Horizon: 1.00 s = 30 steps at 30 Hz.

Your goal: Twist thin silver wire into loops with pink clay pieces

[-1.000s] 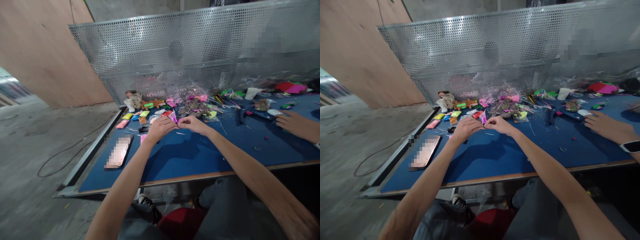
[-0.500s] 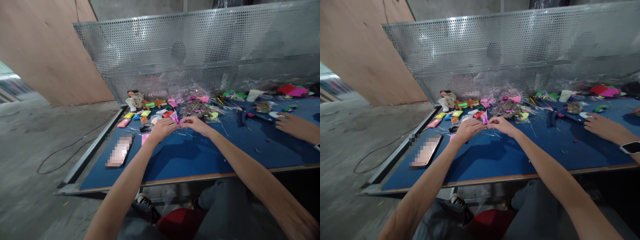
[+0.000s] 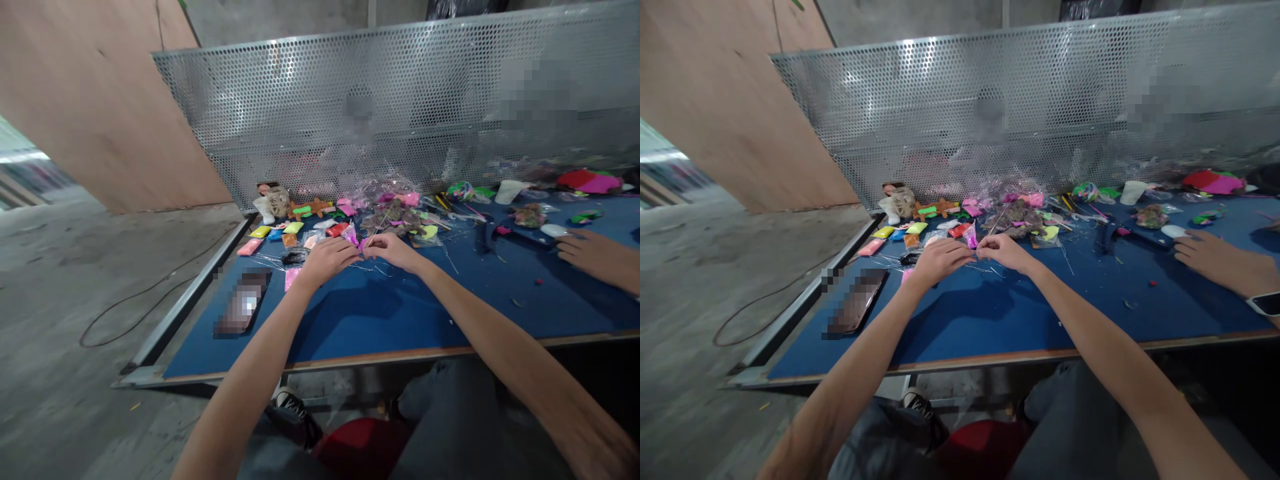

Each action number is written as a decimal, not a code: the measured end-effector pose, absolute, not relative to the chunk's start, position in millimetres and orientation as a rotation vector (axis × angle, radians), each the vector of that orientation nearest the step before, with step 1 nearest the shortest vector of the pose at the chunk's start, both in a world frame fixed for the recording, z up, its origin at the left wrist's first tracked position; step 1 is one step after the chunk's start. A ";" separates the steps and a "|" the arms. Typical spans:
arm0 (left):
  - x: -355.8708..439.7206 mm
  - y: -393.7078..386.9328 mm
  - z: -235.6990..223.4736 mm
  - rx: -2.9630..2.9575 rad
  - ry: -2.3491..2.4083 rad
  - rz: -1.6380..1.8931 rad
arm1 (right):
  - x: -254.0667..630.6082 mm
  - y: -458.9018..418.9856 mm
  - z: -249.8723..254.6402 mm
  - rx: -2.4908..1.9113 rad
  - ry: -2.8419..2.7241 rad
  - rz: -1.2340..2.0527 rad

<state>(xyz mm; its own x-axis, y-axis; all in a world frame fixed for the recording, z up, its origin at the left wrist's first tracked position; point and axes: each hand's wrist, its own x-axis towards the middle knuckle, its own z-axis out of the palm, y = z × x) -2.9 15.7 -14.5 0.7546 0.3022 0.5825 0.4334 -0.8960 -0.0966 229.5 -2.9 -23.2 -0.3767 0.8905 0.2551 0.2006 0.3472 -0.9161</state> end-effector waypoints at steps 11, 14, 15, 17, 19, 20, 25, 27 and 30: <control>-3.0 4.1 -10.7 -2.711 -0.541 -0.835 | 236.3 -0.3 -23.4 -0.965 -1.832 1.082; -2.7 3.5 -11.8 -2.709 -0.512 -0.876 | 236.1 0.4 -24.6 -0.947 -1.862 1.089; -2.7 3.9 -12.4 -2.707 -0.500 -0.887 | 235.9 0.6 -25.0 -0.936 -1.875 1.088; -2.7 5.0 -13.7 -2.696 -0.482 -0.911 | 235.6 0.9 -25.8 -0.920 -1.905 1.076; -2.8 5.9 -15.0 -2.682 -0.479 -0.941 | 235.3 0.8 -26.4 -0.917 -1.937 1.042; -2.8 6.2 -15.5 -2.676 -0.482 -0.959 | 235.1 0.4 -26.3 -0.920 -1.948 1.014; -2.6 5.5 -15.4 -2.728 -0.597 -1.030 | 232.4 -5.7 -20.6 -0.928 -1.997 0.853; -2.2 4.1 -14.0 -2.787 -0.671 -1.055 | 230.7 -8.9 -17.6 -0.916 -2.039 0.782; -1.0 1.3 -11.3 -2.916 -0.787 -1.137 | 227.7 -13.5 -14.5 -0.918 -2.068 0.684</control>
<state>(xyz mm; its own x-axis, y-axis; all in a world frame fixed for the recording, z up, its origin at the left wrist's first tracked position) -1.0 1.3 -11.3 0.6334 0.4698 0.6149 0.4096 -0.8777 0.2486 227.7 -13.5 -14.5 -0.4543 0.7849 0.4214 0.3789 0.5983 -0.7060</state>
